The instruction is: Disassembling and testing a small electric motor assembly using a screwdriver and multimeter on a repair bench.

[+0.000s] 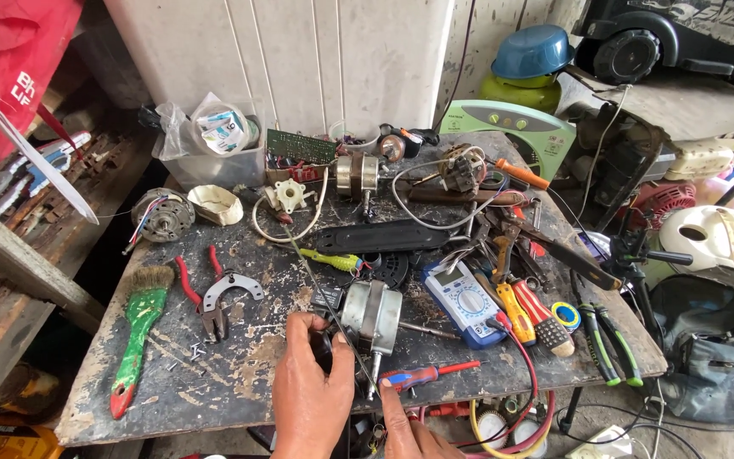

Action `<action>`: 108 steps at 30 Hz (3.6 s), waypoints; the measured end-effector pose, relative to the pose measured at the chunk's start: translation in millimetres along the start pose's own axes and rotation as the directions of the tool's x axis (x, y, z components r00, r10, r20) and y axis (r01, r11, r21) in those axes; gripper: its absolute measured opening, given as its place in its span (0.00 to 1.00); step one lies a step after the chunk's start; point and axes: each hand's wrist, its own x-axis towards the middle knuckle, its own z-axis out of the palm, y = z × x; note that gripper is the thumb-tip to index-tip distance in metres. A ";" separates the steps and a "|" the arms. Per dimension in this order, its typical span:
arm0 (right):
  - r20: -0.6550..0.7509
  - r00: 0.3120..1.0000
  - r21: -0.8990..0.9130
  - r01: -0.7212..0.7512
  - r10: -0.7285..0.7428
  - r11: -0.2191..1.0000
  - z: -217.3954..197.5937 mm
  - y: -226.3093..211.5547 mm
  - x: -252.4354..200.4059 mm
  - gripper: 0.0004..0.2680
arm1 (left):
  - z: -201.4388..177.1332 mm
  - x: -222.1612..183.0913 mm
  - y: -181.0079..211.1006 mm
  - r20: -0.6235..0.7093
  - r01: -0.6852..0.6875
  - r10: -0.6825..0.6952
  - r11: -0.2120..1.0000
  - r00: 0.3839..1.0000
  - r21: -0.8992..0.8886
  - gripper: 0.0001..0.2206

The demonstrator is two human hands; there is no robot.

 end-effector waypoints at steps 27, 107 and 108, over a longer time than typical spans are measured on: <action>-0.146 0.984 -0.025 -0.108 0.103 0.994 -64.8 -36.4 53.8 0.13 | 15.4 -10.5 -1.7 0.114 -0.067 0.058 0.995 0.992 0.078 0.08; 0.019 0.994 -0.192 0.105 -0.103 0.976 -53.8 -34.0 79.2 0.27 | -23.5 23.2 -8.7 0.306 -0.123 0.065 0.977 0.950 0.176 0.31; -0.028 0.989 -0.201 0.136 -0.145 0.970 -62.3 -32.2 76.6 0.25 | -23.0 24.4 -10.0 0.315 -0.120 0.052 0.972 0.948 0.201 0.32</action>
